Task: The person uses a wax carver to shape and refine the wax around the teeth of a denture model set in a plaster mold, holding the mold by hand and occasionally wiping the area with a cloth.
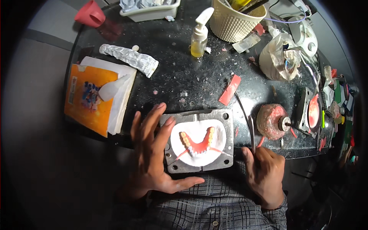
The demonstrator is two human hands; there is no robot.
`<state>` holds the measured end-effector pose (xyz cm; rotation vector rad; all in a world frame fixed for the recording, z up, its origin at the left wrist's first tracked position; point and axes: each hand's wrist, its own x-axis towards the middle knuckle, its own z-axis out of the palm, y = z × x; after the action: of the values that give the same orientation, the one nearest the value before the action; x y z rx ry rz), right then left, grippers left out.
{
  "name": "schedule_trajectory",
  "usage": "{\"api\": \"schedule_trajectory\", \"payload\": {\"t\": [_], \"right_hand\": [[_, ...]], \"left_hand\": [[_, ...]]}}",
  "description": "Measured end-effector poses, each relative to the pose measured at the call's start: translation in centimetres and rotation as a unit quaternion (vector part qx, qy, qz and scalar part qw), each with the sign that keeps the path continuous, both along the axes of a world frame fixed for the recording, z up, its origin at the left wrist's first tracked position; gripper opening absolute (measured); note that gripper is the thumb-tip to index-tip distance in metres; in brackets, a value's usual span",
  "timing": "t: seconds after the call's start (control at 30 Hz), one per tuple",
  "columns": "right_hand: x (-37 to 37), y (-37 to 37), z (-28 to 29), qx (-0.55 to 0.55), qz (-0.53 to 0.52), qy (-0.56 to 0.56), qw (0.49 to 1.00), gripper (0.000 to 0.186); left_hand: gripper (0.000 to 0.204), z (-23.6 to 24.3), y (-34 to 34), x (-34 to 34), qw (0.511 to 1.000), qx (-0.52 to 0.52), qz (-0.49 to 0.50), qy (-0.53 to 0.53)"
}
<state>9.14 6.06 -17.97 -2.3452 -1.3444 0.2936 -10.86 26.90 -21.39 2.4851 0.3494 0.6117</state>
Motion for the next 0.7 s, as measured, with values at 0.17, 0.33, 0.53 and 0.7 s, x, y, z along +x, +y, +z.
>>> {"api": "schedule_trajectory", "payload": {"t": [0.17, 0.33, 0.53, 0.7], "right_hand": [[-1.0, 0.8, 0.4, 0.075, -0.04, -0.017, 0.996, 0.027], [-1.5, -0.2, 1.0, 0.102, 0.005, 0.009, 0.995, 0.028], [-2.0, -1.4, 0.4, 0.114, 0.017, 0.024, 0.993, 0.023], [-2.2, -2.0, 0.6, 0.117, 0.028, 0.026, 0.992, 0.021]], "left_hand": [[0.12, -0.3, -0.5, -0.3, 1.0, 0.018, 0.015, -0.011], [0.094, -0.3, -0.8, -0.9, 0.998, 0.051, 0.022, -0.043], [0.057, -1.2, -2.2, -2.1, 0.992, 0.106, 0.041, -0.056], [0.051, -1.6, -2.7, -2.2, 0.99, 0.109, 0.036, -0.08]]}}
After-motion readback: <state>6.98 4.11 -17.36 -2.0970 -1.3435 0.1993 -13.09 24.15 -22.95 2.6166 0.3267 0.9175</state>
